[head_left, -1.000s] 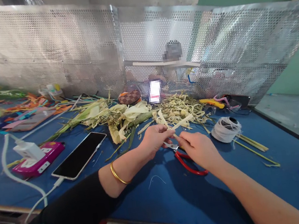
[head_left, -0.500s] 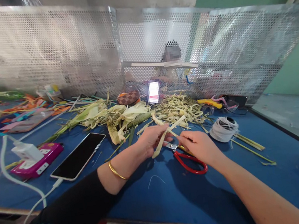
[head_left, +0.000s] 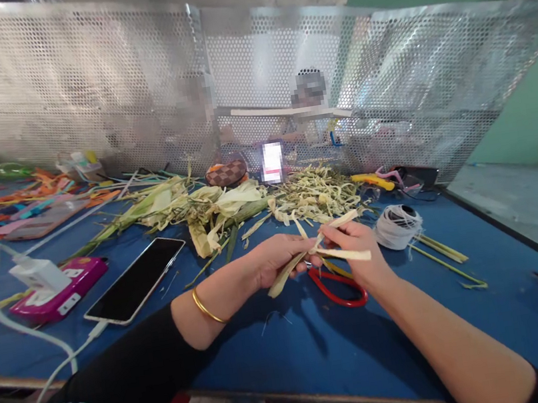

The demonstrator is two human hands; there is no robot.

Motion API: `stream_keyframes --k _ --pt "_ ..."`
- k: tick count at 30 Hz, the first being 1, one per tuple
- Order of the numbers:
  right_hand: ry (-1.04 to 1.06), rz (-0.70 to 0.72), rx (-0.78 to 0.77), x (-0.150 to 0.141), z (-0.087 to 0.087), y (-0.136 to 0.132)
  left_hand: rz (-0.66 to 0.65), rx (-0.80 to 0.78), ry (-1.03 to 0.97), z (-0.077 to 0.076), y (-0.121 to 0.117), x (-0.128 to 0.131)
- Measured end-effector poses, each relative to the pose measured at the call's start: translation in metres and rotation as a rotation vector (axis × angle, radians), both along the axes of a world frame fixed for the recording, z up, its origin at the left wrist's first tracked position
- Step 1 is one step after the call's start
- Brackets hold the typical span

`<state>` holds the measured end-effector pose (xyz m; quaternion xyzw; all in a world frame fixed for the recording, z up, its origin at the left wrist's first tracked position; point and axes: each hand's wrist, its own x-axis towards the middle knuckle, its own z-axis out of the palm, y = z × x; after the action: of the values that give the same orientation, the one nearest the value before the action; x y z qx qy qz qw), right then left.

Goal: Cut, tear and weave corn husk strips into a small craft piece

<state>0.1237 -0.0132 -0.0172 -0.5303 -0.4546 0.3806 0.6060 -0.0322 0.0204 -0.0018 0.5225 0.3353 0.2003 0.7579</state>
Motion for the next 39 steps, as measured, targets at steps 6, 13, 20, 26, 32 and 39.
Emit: stream_keyframes --k 6,13,20,26,32,39 --pt "-0.096 0.367 -0.086 0.004 0.012 -0.006 0.055 -0.164 -0.187 0.006 0.001 -0.002" --pt "-0.349 0.385 -0.133 0.001 0.018 -0.014 0.064 -0.041 -0.072 0.001 0.008 -0.004" --pt "-0.6 0.401 -0.105 0.004 0.007 -0.009 0.161 0.219 0.024 -0.005 0.002 0.0" --pt "-0.575 0.326 -0.047 0.003 0.015 -0.015 0.244 0.343 -0.01 -0.008 0.0 0.007" --pt "-0.908 0.141 0.082 -0.002 0.02 -0.024 0.215 0.499 0.052 0.0 0.002 0.002" --pt "-0.804 0.154 0.116 0.002 0.016 -0.016 0.282 0.465 -0.069 0.001 0.001 0.003"
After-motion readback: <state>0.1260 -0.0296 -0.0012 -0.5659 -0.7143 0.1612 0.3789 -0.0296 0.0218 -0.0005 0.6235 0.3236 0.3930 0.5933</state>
